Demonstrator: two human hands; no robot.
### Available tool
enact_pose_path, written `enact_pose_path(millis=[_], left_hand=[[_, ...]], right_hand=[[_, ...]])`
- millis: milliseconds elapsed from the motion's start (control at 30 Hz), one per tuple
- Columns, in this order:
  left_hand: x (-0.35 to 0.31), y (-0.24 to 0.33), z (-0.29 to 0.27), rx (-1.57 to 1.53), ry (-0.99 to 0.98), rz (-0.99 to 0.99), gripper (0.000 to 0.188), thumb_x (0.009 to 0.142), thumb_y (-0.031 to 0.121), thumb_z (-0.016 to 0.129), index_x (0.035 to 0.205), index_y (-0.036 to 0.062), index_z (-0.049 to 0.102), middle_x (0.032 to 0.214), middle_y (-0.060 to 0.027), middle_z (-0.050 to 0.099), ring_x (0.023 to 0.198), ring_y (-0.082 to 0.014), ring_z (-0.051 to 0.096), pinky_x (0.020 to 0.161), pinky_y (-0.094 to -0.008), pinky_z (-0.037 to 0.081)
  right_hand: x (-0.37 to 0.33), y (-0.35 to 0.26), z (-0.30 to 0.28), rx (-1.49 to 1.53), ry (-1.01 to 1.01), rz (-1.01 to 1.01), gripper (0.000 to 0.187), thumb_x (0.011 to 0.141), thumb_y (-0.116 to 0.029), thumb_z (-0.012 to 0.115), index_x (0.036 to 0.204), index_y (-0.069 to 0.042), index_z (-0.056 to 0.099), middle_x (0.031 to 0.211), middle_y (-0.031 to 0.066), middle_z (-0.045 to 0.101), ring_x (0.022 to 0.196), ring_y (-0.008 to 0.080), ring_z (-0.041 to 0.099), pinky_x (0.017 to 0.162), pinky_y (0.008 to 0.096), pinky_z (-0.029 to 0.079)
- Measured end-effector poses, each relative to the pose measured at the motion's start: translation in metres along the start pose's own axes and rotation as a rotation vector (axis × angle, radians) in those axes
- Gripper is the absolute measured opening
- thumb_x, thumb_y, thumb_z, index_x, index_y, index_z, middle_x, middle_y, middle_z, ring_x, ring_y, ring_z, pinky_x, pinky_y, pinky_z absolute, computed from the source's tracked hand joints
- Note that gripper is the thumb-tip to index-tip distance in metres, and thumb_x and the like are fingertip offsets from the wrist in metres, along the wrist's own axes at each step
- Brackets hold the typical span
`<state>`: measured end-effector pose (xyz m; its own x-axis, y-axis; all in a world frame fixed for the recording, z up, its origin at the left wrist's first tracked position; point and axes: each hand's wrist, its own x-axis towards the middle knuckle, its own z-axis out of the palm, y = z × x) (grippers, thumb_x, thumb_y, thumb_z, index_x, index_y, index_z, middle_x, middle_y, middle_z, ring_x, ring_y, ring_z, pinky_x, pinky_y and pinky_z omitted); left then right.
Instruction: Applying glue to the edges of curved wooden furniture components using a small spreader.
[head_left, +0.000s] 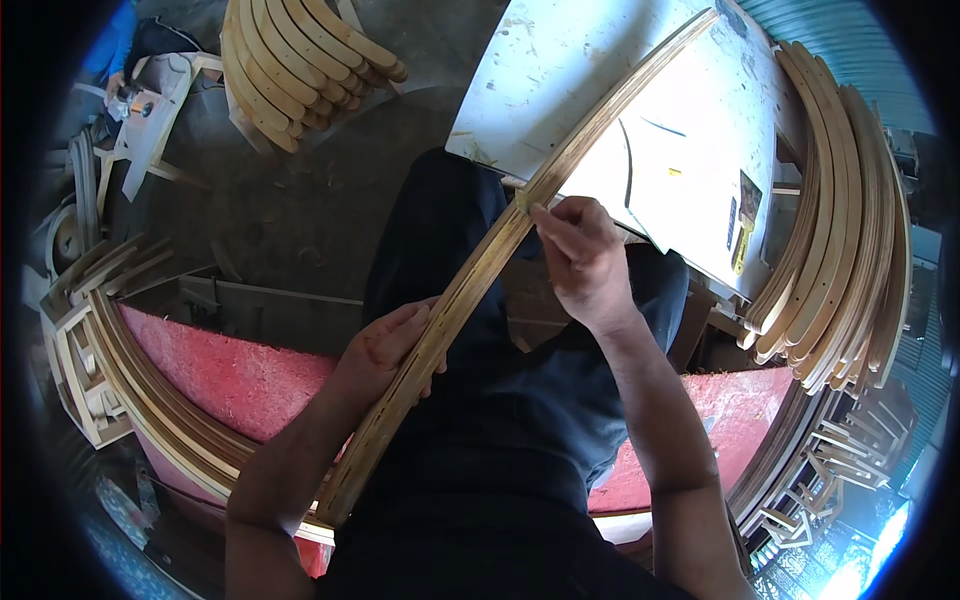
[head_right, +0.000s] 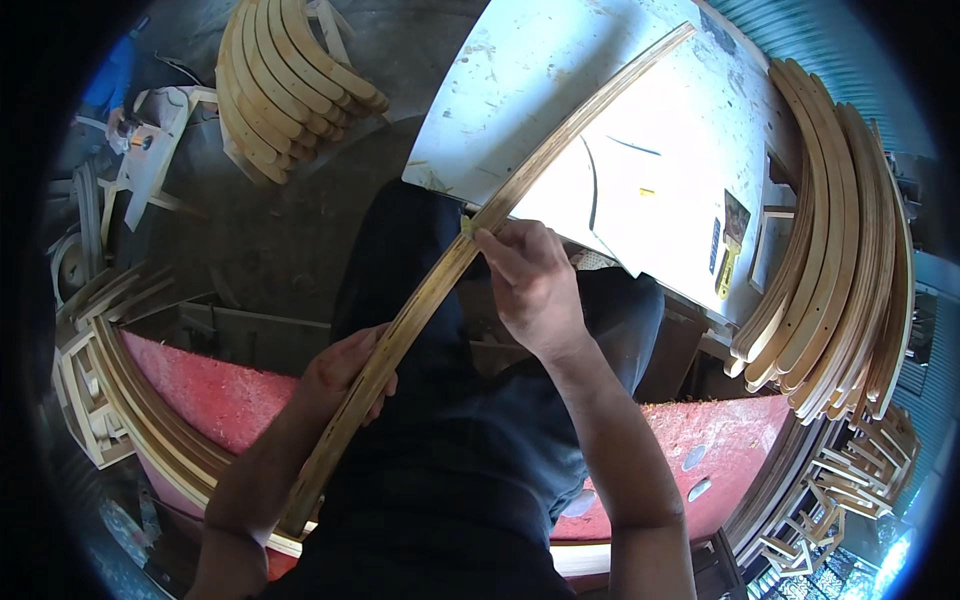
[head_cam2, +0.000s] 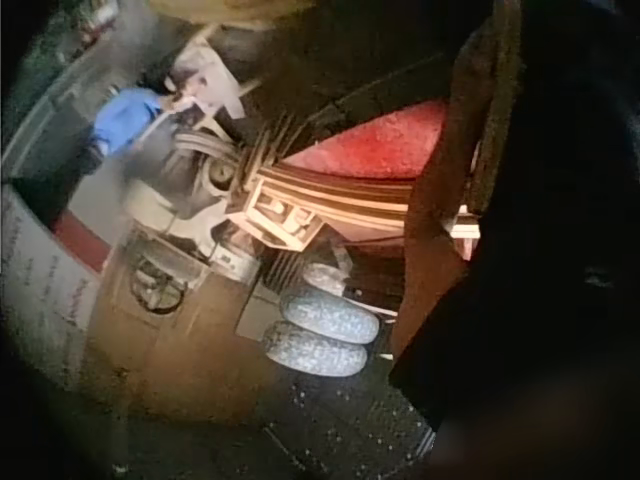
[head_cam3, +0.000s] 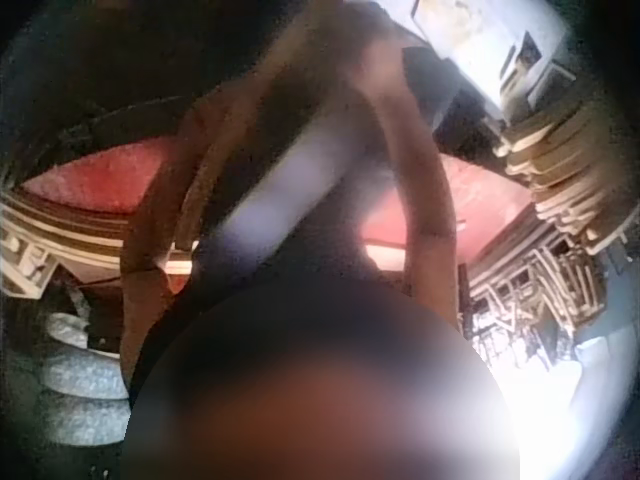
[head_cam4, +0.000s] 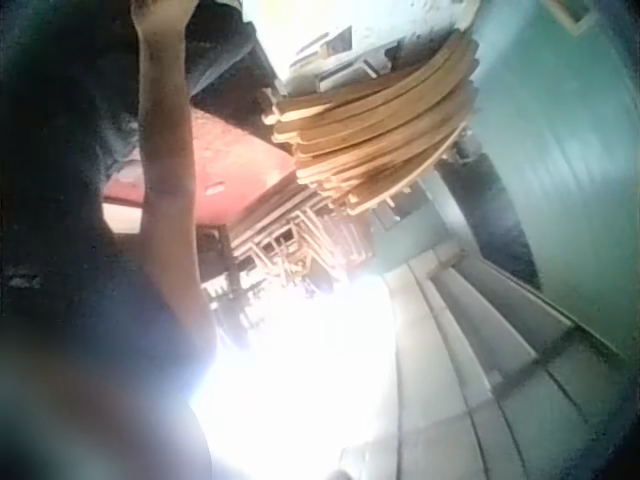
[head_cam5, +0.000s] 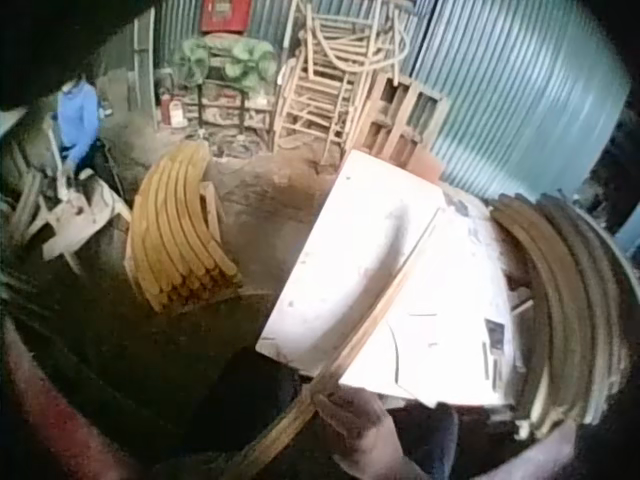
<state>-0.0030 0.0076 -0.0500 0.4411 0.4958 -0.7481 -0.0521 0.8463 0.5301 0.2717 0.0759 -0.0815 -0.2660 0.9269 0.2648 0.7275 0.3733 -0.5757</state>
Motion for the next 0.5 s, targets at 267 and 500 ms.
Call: enact_pose_path(millis=[267,500], left_hand=[[0.001,-0.004,-0.005,0.004,0.007,0.005,0.054,0.111,0.048,0.044,0.151,0.0114,0.051,0.083,-0.004,0.066,0.06,-0.0092,0.063,0.054,-0.0217,0.052],[0.0,-0.003,-0.003,-0.009,0.012,-0.002,0.055,0.111,0.049,0.044,0.151,0.0118,0.051,0.083,-0.004,0.066,0.06,-0.0093,0.064,0.053,-0.0218,0.052]], right_hand=[[-0.027,-0.006,-0.011,0.144,-0.048,0.01,0.03,0.088,0.01,0.07,0.113,-0.003,0.075,0.1,0.0096,0.061,0.088,0.0234,0.066,0.073,0.0316,0.055],[-0.023,-0.001,-0.016,0.492,0.052,0.392,0.02,0.097,0.005,0.065,0.114,0.002,0.075,0.099,0.0084,0.069,0.082,0.012,0.068,0.07,0.0241,0.054]])
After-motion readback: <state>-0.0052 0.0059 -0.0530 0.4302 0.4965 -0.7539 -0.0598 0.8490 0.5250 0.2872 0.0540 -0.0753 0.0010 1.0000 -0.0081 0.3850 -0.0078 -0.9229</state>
